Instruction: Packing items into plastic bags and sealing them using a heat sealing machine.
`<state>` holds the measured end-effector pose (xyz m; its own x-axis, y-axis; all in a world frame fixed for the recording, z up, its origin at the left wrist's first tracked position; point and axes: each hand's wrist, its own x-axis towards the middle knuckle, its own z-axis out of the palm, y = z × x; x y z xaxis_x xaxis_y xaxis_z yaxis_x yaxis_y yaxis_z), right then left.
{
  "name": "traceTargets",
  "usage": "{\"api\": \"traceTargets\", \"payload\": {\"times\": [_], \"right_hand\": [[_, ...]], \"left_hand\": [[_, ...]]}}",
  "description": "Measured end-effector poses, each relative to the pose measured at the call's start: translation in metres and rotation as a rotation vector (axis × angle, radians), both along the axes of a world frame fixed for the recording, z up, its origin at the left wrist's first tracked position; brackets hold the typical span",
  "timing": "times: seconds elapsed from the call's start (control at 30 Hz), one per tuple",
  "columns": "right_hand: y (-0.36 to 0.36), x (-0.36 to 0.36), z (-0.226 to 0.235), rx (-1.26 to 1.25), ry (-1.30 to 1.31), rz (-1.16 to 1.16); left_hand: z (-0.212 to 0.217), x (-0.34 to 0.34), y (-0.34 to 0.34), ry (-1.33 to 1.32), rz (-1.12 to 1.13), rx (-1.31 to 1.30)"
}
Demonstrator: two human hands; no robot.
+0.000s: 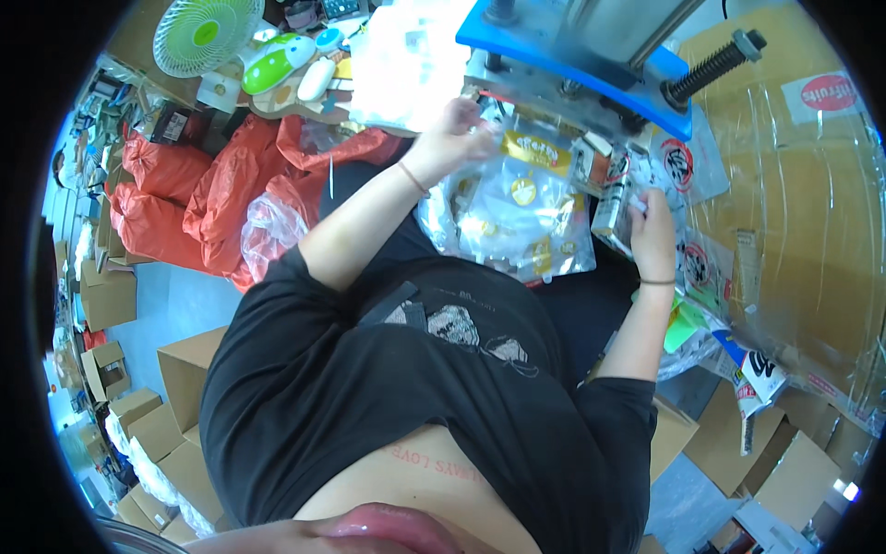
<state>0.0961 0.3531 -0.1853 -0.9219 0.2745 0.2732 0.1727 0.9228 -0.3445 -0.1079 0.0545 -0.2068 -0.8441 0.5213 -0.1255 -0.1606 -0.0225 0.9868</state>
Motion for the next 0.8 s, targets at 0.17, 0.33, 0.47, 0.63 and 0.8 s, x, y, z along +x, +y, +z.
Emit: {"api": "traceTargets", "payload": {"times": [0.17, 0.33, 0.47, 0.63, 0.8], "right_hand": [[-0.018, 0.021, 0.022, -0.14, 0.1, -0.087], [-0.055, 0.006, 0.035, -0.165, 0.231, -0.074], [-0.095, -0.021, 0.047, -0.336, 0.201, 0.187], [-0.113, -0.044, 0.069, -0.599, 0.292, 0.147], [-0.118, -0.058, 0.07, -0.56, 0.316, 0.269]], "left_hand": [[-0.008, -0.038, -0.092, 1.48, 0.268, -0.947], [-0.02, -0.047, -0.112, 1.165, -0.042, -0.759], [0.003, -0.017, -0.084, 0.441, -0.117, -0.241], [0.039, 0.028, -0.048, 0.443, -0.389, -0.393], [0.03, 0.054, -0.026, 0.076, -0.574, -0.152]]}}
